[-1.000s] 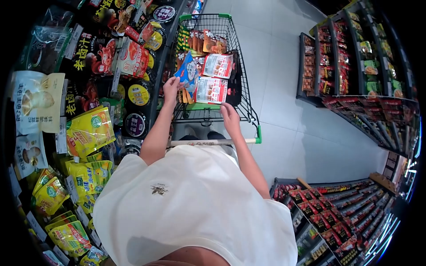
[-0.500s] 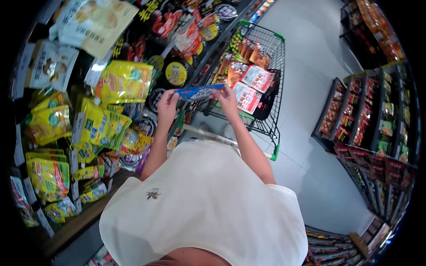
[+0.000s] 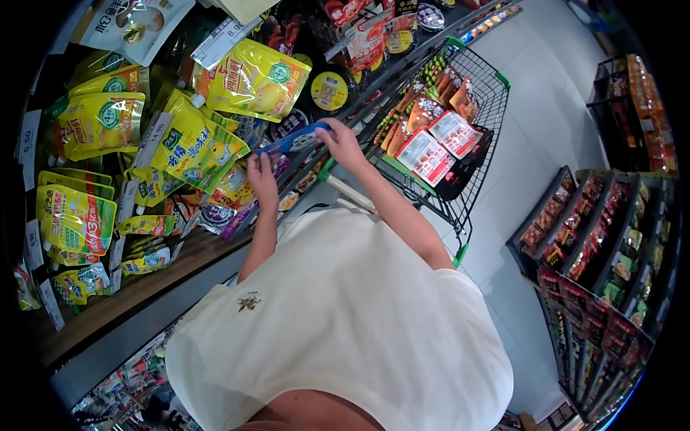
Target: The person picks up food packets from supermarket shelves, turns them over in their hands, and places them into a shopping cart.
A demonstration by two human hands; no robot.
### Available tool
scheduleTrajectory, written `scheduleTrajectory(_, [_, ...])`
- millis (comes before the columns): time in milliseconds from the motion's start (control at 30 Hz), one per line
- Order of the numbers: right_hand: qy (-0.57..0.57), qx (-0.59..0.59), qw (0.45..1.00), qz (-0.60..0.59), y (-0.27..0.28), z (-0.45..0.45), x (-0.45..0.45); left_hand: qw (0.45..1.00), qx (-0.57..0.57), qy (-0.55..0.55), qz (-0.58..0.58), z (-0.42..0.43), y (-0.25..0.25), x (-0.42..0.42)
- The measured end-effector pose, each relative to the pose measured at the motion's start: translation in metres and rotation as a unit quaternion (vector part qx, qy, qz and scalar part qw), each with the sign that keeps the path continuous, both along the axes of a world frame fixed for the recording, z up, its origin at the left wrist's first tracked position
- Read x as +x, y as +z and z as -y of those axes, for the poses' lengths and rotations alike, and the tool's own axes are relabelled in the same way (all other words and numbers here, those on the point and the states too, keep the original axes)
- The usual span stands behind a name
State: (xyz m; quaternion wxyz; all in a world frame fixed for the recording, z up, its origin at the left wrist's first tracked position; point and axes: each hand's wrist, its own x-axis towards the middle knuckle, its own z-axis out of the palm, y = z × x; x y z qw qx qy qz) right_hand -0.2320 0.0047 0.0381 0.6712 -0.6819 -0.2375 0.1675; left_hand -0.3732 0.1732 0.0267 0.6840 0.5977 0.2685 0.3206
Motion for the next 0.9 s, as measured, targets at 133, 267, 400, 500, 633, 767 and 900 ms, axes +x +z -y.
scheduleTrajectory(133, [0.043,0.000,0.998,-0.042,-0.016,-0.029,0.009,0.998,-0.055,0.033,-0.006,-0.016,-0.025,-0.008])
scheduleTrajectory(267, [0.058,-0.045,0.997,-0.014,-0.029,-0.051,0.022,0.994,-0.102,0.044,-0.013,-0.029,-0.049,-0.008])
scheduleTrajectory(400, [0.048,-0.086,0.995,-0.002,-0.036,-0.074,0.031,0.989,-0.144,0.021,-0.022,-0.028,-0.047,-0.011])
scheduleTrajectory(500, [0.069,-0.138,0.988,0.025,-0.028,-0.087,0.035,0.982,-0.186,0.021,-0.034,-0.028,-0.051,-0.013])
scheduleTrajectory(633, [0.059,-0.147,0.983,0.091,-0.038,-0.105,0.038,0.977,-0.204,0.020,-0.051,-0.036,-0.066,-0.013])
scheduleTrajectory(767, [0.093,-0.123,0.982,0.111,-0.059,-0.123,0.046,0.981,-0.184,0.001,-0.066,-0.032,-0.053,-0.012])
scheduleTrajectory(900, [0.077,-0.083,0.980,0.166,-0.055,-0.131,0.052,0.989,-0.136,-0.010,-0.054,-0.036,-0.049,-0.011])
